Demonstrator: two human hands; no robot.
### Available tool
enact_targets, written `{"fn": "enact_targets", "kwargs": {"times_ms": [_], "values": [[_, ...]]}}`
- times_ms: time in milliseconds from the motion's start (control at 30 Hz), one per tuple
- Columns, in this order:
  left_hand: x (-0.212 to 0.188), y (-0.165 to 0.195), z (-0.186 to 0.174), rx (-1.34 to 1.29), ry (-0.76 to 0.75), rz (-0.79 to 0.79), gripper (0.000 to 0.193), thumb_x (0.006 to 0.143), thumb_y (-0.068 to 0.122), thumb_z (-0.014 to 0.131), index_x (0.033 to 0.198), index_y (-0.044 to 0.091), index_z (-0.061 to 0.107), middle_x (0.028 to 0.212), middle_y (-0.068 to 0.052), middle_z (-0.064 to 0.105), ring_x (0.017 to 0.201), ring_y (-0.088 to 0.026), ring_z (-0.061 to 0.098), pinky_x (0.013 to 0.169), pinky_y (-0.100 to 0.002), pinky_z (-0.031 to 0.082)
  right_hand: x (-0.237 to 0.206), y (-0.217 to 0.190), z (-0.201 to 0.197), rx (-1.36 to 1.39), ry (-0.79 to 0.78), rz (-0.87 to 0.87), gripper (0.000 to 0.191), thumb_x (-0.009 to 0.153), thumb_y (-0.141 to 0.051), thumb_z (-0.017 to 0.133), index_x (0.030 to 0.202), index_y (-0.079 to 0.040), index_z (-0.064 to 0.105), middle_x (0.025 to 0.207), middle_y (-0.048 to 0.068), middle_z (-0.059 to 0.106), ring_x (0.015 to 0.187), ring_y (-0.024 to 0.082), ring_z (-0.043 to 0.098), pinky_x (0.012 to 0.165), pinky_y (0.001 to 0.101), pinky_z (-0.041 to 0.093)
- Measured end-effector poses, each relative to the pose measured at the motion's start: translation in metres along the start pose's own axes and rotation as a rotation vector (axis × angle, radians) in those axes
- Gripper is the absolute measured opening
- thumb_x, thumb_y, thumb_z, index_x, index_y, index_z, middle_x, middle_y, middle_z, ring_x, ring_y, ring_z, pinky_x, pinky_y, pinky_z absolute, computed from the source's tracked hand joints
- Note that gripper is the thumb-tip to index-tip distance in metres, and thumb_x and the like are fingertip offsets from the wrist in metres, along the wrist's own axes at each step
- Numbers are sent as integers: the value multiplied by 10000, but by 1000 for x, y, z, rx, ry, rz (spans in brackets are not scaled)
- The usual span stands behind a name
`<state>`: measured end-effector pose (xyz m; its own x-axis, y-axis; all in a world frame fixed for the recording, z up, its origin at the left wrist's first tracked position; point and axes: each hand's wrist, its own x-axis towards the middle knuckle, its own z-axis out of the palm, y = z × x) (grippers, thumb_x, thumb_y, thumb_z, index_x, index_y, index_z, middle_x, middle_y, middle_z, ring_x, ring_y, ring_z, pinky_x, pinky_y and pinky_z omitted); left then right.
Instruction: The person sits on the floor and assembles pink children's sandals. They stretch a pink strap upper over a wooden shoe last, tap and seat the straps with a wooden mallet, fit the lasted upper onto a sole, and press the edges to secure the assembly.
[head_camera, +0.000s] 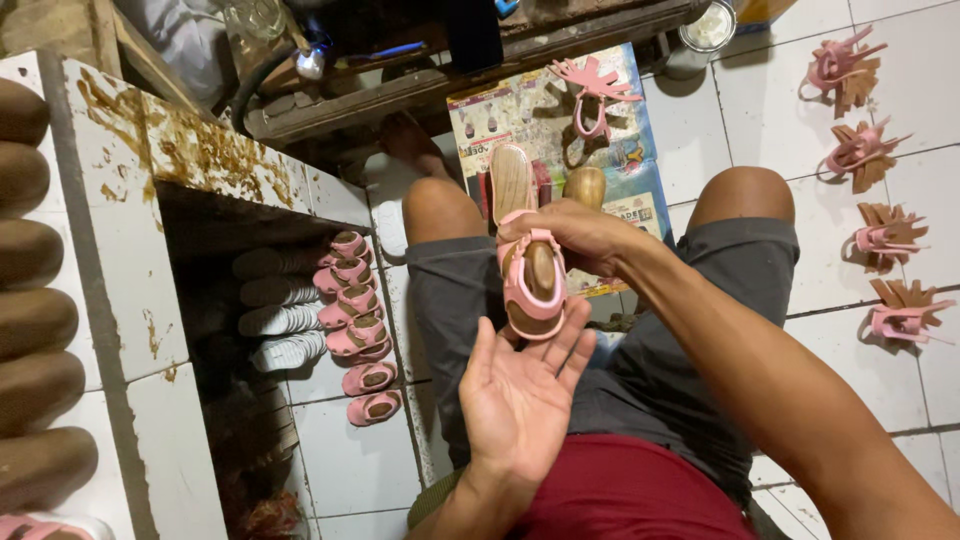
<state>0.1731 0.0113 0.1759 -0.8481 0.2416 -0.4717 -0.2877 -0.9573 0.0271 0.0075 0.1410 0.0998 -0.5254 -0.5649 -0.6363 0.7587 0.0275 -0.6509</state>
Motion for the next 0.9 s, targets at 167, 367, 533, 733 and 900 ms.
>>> {"fn": "enact_targets", "kwargs": {"times_ms": [167, 367, 533, 733, 900], "values": [[2, -3, -19, 62, 87, -49, 584, 1068, 456, 419, 1358, -34, 546, 1271, -243, 659, 1183, -327, 654, 999, -441, 531, -40, -30, 22, -309, 166, -87, 339, 811, -318, 754, 953, -11, 780, 828, 71, 769, 673, 129, 691, 589, 275, 540], [9, -2, -43, 65, 57, -75, 503, 1066, 425, 448, 1291, 12, 627, 1101, -210, 708, 942, -300, 713, 805, -408, 577, -77, -43, 55, -807, 356, -301, 404, 729, -397, 795, 903, -34, 780, 755, 97, 762, 658, 169, 723, 611, 310, 570], [12, 12, -59, 128, 43, -85, 437, 996, 406, 540, 1178, 20, 634, 1030, -193, 708, 895, -293, 710, 766, -370, 588, -84, -36, 57, -872, 351, -413, 424, 774, -422, 794, 1004, -66, 783, 828, 90, 772, 734, 202, 753, 703, 359, 591], [22, 68, -60, 888, -305, 383, 239, 975, 91, 821, 1064, 43, 604, 1173, -184, 656, 1095, -290, 664, 958, -362, 563, -82, -28, 24, -472, -77, -452, 642, 812, -349, 814, 1379, -99, 644, 1314, 89, 698, 1186, 199, 686, 986, 347, 585], [22, 118, -38, 1927, -360, 753, 285, 804, 83, 847, 999, -13, 663, 1334, -194, 666, 1107, -292, 703, 924, -344, 566, -55, -3, 36, -936, -1, -815, 547, 865, -251, 784, 1353, -55, 635, 1289, 128, 601, 1090, 226, 655, 862, 341, 576]]}}
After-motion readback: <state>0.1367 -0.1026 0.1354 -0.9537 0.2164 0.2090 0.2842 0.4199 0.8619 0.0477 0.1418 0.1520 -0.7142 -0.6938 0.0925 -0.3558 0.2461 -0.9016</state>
